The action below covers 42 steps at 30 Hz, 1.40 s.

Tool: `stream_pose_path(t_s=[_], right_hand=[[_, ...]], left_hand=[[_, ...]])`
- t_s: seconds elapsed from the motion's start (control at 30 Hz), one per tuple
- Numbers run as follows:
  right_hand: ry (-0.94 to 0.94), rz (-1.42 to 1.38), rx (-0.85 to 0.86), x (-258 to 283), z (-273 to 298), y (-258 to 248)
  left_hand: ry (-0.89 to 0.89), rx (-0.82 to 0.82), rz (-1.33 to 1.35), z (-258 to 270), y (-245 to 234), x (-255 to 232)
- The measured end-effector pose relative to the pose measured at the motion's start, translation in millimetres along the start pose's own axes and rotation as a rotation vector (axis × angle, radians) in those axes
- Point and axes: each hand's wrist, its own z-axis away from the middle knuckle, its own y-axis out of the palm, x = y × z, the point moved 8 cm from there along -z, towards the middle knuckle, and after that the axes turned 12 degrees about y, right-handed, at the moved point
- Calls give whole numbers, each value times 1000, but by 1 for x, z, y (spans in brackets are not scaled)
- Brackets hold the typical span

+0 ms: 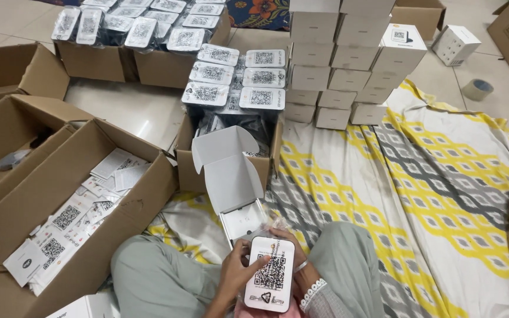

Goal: The person packs small white boxes with items and labels them with QR codes.

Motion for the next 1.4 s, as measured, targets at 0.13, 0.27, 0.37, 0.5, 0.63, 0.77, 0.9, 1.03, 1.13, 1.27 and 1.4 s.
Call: stream_pose_path(t_s=[0.13, 0.27, 0.37, 0.5, 0.63, 0.77, 0.9, 1.03, 1.13, 1.27, 1.4], right_hand=[[-232, 138, 97, 11, -17, -6], [-272, 486, -94, 11, -79, -95], [-293, 609, -352, 4, -82, -108], [-221, 107, -125, -6, -64, -68], [-188, 206, -70, 7, -44, -32], [-159, 471, -234, 18, -24, -33], [-154, 689, -94, 17, -13, -13], [-156, 791, -124, 14, -14, -8], [-144, 804, -286, 14, -20, -25], [-348, 1345, -505, 35, 10, 3], [-574, 1645, -723, 53, 56, 53]], left_hand=[[141, -100, 461, -4, 11, 19], [-179, -278, 974, -6, 18, 75], [-359, -462, 1109, -6, 17, 97], [-385, -648, 1010, -23, 4, 130], [-396, -709, 932, -48, -8, 143], [-311, -501, 971, -76, -1, 149], [-316, -429, 945, -83, -2, 170], [-360, -460, 913, -70, -11, 171], [-220, -434, 918, -54, -31, 117], [-162, -198, 674, -36, -36, 76], [-24, -29, 533, -27, -15, 87]])
